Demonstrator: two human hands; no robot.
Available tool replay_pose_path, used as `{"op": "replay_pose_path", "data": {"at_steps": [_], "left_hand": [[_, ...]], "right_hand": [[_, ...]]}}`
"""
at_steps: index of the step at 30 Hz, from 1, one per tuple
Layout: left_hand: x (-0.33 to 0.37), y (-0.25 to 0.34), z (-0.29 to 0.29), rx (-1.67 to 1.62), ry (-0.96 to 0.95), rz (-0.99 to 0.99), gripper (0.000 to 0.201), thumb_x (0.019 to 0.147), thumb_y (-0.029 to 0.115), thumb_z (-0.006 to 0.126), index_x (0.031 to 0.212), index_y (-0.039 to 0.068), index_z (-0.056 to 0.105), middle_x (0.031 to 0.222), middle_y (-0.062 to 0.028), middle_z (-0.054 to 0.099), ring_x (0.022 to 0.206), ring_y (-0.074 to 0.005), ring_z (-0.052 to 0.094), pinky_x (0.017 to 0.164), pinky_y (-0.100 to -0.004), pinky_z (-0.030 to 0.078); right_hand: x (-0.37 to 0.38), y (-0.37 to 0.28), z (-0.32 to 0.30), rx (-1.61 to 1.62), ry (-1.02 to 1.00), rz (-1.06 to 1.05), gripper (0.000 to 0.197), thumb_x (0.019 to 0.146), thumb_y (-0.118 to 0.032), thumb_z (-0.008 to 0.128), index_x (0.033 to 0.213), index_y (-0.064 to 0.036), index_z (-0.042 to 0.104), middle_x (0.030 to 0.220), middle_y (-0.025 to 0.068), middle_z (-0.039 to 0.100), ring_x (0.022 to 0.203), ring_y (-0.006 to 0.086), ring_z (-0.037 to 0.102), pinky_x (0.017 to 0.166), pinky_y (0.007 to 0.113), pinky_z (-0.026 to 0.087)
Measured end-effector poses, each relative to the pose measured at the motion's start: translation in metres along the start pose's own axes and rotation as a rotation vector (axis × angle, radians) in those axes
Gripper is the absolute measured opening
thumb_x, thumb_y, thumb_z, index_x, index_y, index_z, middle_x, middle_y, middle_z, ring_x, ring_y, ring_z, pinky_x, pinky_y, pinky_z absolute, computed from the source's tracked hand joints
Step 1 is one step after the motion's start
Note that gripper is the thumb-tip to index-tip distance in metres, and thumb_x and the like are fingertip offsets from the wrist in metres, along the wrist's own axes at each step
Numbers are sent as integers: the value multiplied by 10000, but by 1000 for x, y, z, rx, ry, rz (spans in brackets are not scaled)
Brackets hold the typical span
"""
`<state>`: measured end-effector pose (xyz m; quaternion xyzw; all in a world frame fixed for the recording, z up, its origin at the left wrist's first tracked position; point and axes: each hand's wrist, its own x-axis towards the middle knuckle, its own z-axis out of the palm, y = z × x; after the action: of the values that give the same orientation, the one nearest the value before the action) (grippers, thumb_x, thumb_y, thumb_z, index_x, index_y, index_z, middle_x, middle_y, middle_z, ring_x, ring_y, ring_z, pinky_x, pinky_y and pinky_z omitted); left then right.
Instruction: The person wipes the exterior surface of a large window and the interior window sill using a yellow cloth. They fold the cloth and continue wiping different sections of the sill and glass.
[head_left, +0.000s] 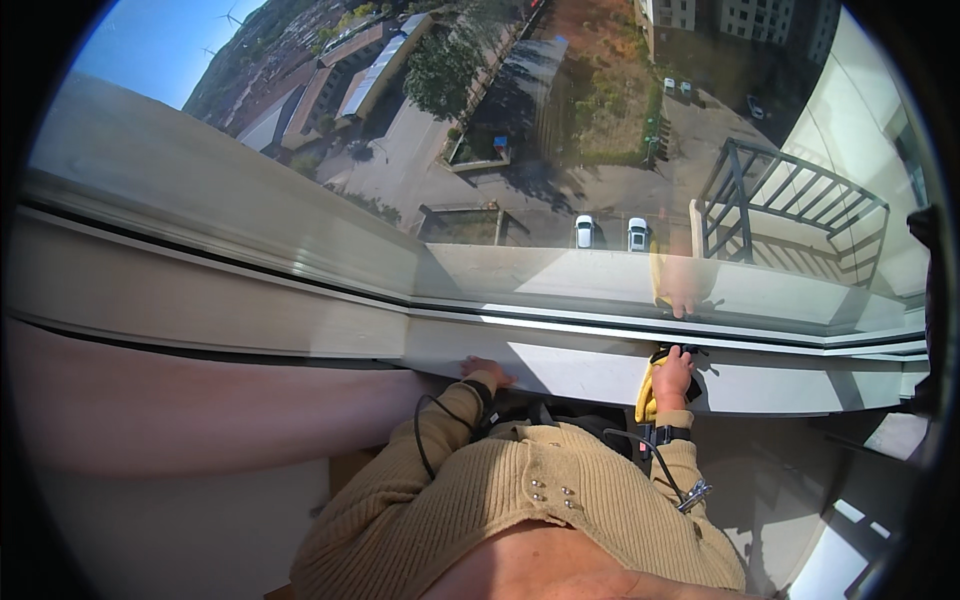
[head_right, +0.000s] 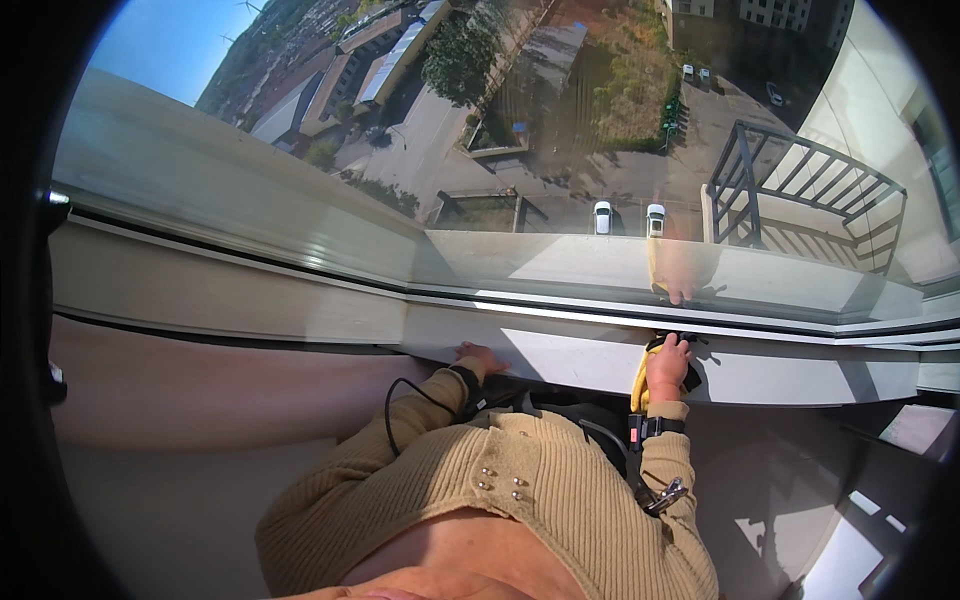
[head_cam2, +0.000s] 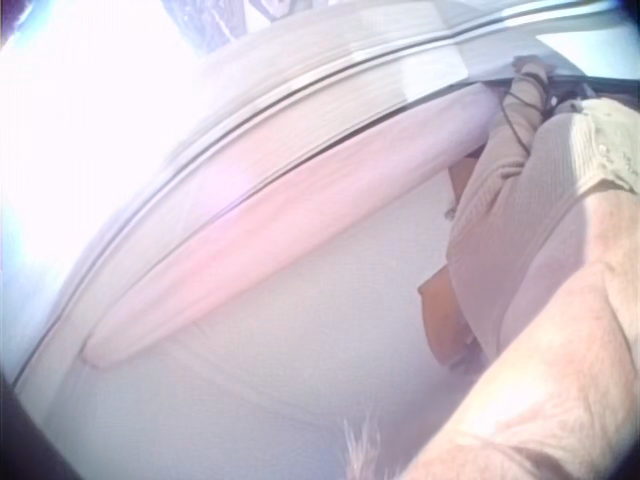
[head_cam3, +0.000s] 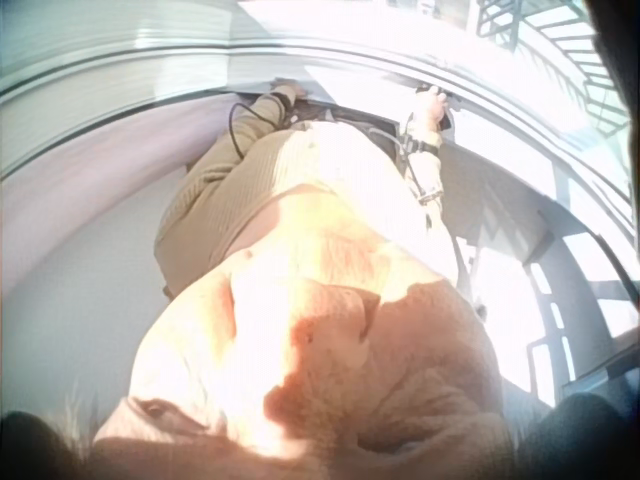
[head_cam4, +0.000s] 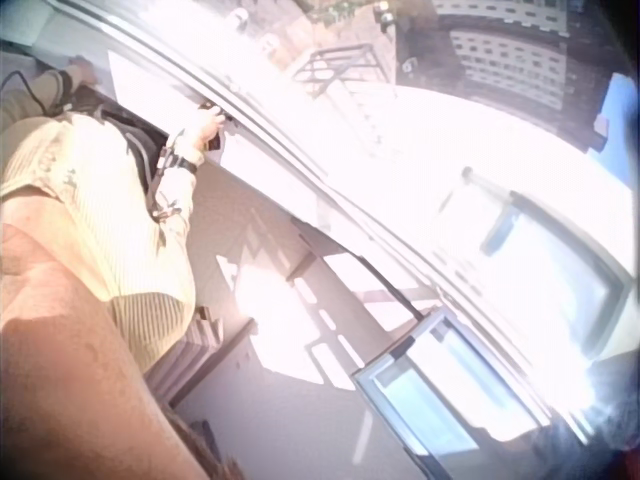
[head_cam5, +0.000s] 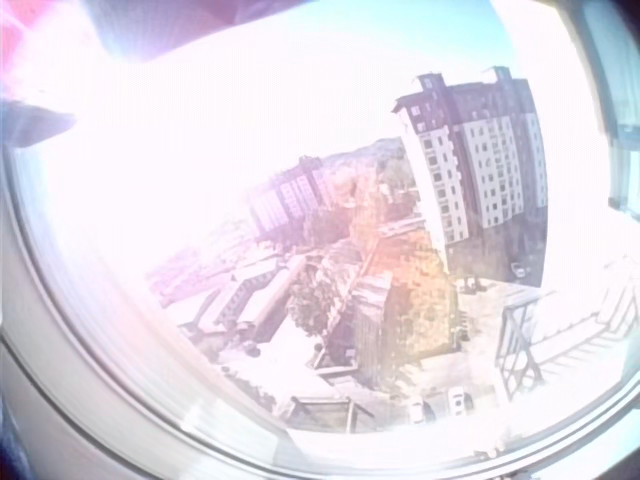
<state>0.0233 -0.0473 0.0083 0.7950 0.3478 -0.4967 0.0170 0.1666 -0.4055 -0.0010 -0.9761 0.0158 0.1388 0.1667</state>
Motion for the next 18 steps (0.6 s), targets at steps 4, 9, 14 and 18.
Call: {"op": "replay_pose_path", "data": {"at_steps": [4,9,14,18], "left_hand": [[2,1,4,-4,33,-29,966,694,729,561,1371,61,388,1464,-289,153,1327,-489,191,1074,-538,211],[-7,8,5,-74,80,-94,972,698,684,613,1396,64,341,1488,-234,149,1347,-445,183,1085,-495,228],[-15,38,13,-104,103,-74,970,713,700,572,1351,-7,389,1454,-297,183,1320,-481,224,1068,-516,243],[-15,50,19,-102,148,-73,956,712,695,581,1338,-6,410,1442,-297,216,1312,-480,243,1059,-509,267]], "right_hand": [[1,-3,0,-18,-45,-110,412,678,-147,706,1024,-58,501,1031,178,522,965,384,529,929,453,412],[2,10,-5,55,-37,-214,419,670,-157,725,1005,-55,495,1009,177,513,941,406,532,846,451,455],[7,19,-6,119,-99,-252,434,660,-165,719,1016,-69,489,1005,182,513,909,410,545,809,463,469],[13,34,-5,129,-81,-258,400,661,-153,710,991,-77,498,1003,177,516,924,408,537,825,463,463]]}}
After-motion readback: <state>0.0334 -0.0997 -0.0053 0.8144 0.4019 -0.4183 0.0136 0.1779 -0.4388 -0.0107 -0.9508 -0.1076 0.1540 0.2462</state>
